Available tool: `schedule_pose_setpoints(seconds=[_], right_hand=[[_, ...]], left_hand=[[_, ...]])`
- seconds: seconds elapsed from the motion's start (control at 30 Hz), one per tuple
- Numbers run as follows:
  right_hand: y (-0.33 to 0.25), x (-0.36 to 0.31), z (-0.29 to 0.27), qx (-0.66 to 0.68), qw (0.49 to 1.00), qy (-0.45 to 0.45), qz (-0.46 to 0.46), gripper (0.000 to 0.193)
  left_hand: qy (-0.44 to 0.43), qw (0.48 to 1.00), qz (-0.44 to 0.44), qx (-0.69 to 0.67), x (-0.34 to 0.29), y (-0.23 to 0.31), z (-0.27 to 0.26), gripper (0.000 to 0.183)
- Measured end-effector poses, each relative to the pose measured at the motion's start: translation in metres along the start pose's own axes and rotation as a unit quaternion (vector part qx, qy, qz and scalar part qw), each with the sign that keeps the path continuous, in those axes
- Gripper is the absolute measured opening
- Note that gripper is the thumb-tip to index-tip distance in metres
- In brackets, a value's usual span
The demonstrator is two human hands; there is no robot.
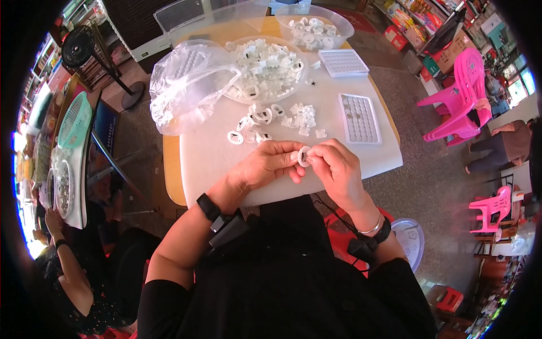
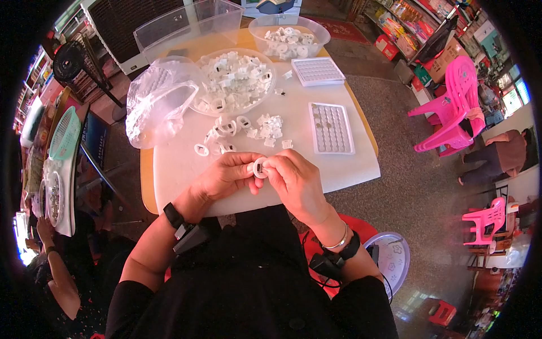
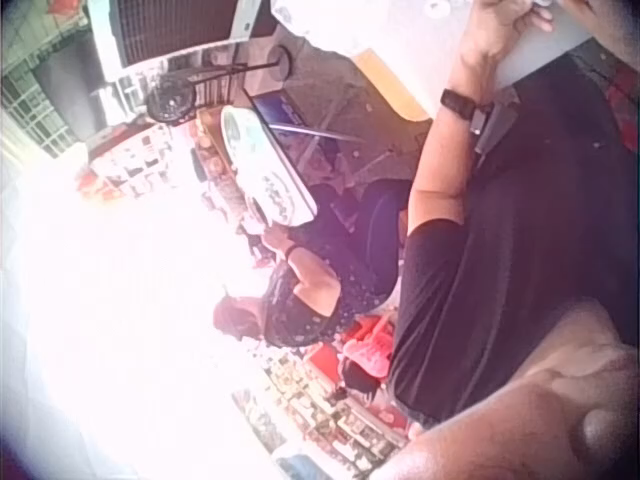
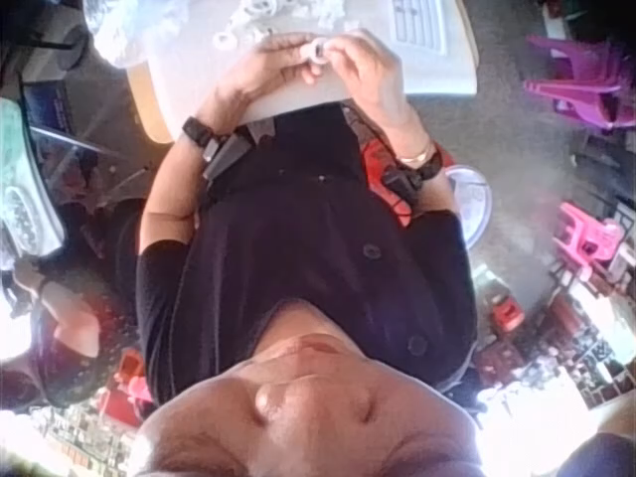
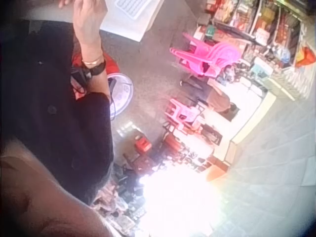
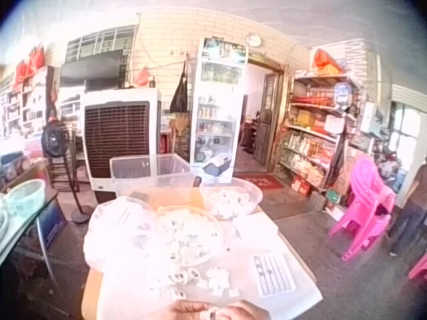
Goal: Assembling small white plastic housings or components by hand at a table.
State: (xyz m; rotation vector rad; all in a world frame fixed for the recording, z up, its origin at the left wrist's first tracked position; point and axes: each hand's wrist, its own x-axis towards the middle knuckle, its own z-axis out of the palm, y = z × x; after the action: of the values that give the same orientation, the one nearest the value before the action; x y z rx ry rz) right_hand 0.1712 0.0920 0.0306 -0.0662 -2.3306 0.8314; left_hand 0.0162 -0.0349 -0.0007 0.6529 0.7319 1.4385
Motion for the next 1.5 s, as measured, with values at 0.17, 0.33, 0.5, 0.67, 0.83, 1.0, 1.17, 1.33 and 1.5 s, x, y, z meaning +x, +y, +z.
schedule_pose_setpoints(seconds=[0.17,0.33,0.5,0.67,0.83,1.0,1.17,1.33,1.5], right_hand=[[-0.010,0.005,-0.003,0.084,0.991,0.000,0.109,0.005],[-0.011,0.012,-0.011,0.206,0.948,-0.071,0.231,0.008],[0.019,0.014,-0.019,0.155,0.960,0.005,0.231,0.011],[0.095,0.020,-0.059,-0.123,0.962,0.104,0.220,0.008],[0.130,0.016,-0.054,-0.185,0.964,0.070,0.179,0.008],[0.121,0.020,-0.050,-0.224,0.952,0.067,0.197,0.008],[0.041,0.022,-0.037,-0.052,0.977,0.094,0.184,0.005],[-0.013,0.011,-0.004,-0.025,0.994,0.095,0.039,0.011],[-0.018,0.003,0.007,-0.084,0.994,0.070,-0.019,0.020]], left_hand=[[0.000,1.000,-0.007,0.028,0.001,0.000,0.000,0.033],[-0.008,0.998,0.011,0.059,0.005,-0.003,0.000,0.033],[0.017,1.000,-0.002,0.001,0.001,0.000,0.002,0.032],[0.055,0.998,0.011,-0.006,0.000,0.001,0.004,0.033],[0.058,0.998,0.013,-0.007,0.002,0.001,0.004,0.032],[0.045,0.999,0.005,0.002,-0.001,0.005,0.005,0.033],[0.032,0.999,0.005,-0.024,-0.001,0.003,0.005,0.033],[0.039,0.999,0.007,-0.026,0.000,0.001,0.005,0.032],[0.025,0.999,0.017,-0.033,-0.001,0.001,0.003,0.033]])
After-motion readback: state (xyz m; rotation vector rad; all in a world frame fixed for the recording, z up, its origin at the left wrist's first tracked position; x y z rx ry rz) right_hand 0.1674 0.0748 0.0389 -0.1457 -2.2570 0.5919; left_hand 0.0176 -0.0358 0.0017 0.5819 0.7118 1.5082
